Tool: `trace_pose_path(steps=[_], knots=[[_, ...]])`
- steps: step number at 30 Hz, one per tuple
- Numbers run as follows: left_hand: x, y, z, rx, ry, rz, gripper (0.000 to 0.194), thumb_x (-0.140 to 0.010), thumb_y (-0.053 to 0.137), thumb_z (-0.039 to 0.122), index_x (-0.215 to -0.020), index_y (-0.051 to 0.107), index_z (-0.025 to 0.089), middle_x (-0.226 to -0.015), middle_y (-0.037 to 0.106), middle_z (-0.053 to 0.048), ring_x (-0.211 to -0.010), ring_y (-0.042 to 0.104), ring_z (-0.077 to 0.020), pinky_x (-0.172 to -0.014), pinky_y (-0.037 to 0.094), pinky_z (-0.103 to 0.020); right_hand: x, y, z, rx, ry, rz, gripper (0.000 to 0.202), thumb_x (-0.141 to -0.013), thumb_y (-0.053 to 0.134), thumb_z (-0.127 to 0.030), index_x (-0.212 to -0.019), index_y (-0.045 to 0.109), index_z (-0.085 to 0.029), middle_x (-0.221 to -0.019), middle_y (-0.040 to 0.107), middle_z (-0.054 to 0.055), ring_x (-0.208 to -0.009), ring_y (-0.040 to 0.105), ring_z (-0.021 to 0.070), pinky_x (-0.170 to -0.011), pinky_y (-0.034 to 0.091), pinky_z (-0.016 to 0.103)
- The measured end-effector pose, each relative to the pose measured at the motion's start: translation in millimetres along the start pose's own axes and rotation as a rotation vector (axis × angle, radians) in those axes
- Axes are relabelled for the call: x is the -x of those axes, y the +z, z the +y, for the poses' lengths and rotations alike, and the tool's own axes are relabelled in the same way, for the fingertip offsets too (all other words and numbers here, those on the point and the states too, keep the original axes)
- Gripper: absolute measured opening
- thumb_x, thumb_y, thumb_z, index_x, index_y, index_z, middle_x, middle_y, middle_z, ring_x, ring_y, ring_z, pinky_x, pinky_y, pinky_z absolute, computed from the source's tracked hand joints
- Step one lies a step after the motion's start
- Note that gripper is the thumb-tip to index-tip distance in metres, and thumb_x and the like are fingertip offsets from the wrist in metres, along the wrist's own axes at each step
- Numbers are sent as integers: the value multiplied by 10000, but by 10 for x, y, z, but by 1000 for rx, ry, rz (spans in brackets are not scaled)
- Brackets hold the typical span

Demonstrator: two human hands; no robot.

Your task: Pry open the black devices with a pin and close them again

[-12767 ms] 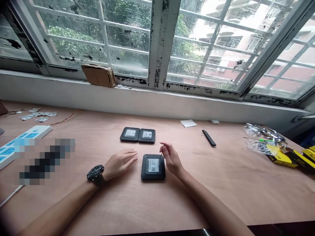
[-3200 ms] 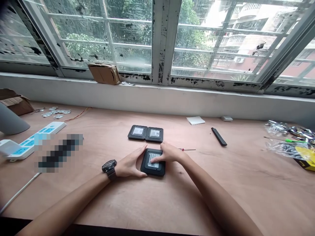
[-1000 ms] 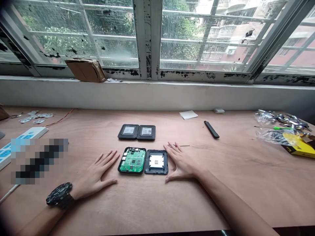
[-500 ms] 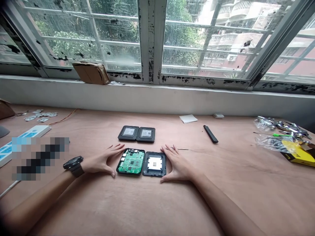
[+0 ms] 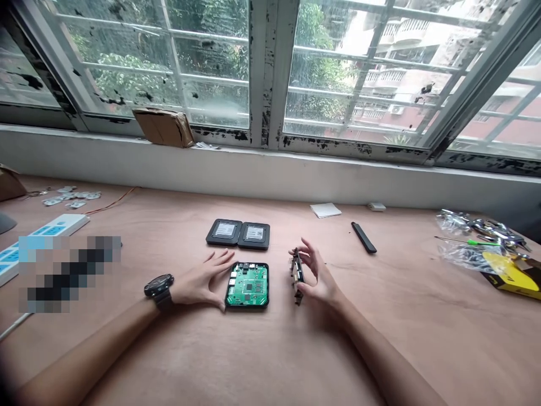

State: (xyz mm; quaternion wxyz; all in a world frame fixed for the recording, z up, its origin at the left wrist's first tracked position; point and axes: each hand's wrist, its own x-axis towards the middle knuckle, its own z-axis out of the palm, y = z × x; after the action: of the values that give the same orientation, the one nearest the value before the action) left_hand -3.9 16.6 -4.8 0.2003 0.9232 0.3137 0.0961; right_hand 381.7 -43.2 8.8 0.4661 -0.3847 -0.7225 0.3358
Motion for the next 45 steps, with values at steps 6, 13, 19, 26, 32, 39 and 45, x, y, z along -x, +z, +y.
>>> trace_pose_path(steps=[6,13,19,26,32,39,45], knots=[[100,-95,-87,56,-25,122,1012,-755,757,723,-1564,388,240,-1617,363,-132,-1493,349,-346,-1216,304,-498,-287,317,-328,-27,5,-10,797,-860,600,-708,-1502,399,-281,-1355,553,142,-1275,571,347,-1074,476,542],[217,-227,-283,118,-117,343,476,-949,642,531,-1328,668,243,-1319,694,-69,-1196,659,-267,-1029,508,-370,-665,931,-835,536,-39,-366,915,-721,785,-633,-1468,486,-196,-1438,514,151,-1281,553,340,-1091,478,459],[209,-193,-269,133,-121,374,408,-953,656,462,-1285,698,231,-1279,711,-66,-1181,657,-253,-1046,491,-357,-659,1223,-678,747,-87,-459,920,-716,765,-650,-1418,517,-110,-1391,548,212,-1237,564,385,-1060,488,493],[214,-186,-236,150,-128,382,389,-967,634,452,-1280,701,230,-1300,699,-68,-1204,644,-253,-1061,484,-363,-631,1231,-583,771,-87,-477,892,-719,739,-696,-1382,540,-134,-1407,546,192,-1216,577,382,-1026,505,480],[212,-192,-234,160,-129,373,388,-971,625,455,-1275,705,227,-1283,706,-74,-1199,643,-260,-1074,481,-383,-651,1207,-570,760,-117,-523,961,-736,666,-803,-1425,532,-146,-1409,554,196,-1210,580,394,-1019,505,510],[211,-200,-230,157,-129,367,389,-981,615,466,-1275,704,228,-1264,713,-70,-1201,637,-255,-1057,484,-370,-635,1131,-521,747,-108,-598,1137,-693,643,-871,-1540,421,-145,-1519,475,217,-1343,492,427,-1122,423,531],[217,-217,-215,151,-115,352,373,-993,609,445,-1284,695,228,-1266,714,-65,-1209,633,-247,-1056,475,-370,-596,1092,-498,723,-89,-635,1081,-784,633,-790,-1592,329,-139,-1592,390,215,-1411,434,411,-1152,397,527]])
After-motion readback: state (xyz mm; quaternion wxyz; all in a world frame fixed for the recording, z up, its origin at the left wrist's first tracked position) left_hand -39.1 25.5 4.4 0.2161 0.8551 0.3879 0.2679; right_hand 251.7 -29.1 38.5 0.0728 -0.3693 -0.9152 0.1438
